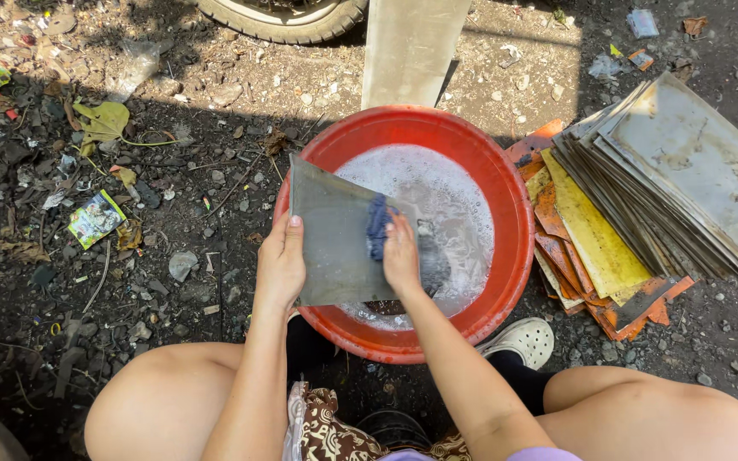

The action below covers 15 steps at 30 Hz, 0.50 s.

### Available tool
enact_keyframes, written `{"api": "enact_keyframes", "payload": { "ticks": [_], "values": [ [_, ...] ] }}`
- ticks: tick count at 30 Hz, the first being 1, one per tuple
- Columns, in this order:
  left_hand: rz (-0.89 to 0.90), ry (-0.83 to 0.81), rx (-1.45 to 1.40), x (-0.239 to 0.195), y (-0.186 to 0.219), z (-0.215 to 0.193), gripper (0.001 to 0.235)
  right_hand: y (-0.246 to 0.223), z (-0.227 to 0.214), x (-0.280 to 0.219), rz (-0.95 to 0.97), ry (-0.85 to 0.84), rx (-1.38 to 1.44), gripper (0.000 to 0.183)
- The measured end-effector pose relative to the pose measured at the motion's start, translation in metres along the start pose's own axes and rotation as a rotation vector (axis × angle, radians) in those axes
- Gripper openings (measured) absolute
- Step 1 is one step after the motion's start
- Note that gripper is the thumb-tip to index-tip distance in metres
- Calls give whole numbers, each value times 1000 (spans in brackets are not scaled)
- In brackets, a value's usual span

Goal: The person scrubs a rectangular metal sheet with a blue cloth in a red basin of soapy water, repeatedly dipping and wiping both sides. After finishing one sheet, they place it aside and pick up another sheet to continue the same cleaning process.

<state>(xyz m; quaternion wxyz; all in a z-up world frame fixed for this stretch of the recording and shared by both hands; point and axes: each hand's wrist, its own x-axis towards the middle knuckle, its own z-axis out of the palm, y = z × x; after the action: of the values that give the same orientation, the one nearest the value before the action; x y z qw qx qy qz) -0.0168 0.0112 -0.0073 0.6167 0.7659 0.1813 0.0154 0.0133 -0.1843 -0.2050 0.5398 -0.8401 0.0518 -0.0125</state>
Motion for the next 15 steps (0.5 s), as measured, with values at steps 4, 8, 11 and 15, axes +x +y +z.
{"api": "enact_keyframes", "payload": {
  "ticks": [4,8,11,15],
  "values": [
    [26,-13,-64,-4,-7,3,47,53,-20,-19,127,62,-90,49],
    [102,-8,-4,-1,4,13,46,5,-20,-52,129,112,-78,49],
    [109,-18,27,-6,9,17,43,-61,-11,-72,-74,87,-10,46],
    [131,-40,98,-12,19,19,40,-126,-5,-39,-314,76,137,43]
  ]
}}
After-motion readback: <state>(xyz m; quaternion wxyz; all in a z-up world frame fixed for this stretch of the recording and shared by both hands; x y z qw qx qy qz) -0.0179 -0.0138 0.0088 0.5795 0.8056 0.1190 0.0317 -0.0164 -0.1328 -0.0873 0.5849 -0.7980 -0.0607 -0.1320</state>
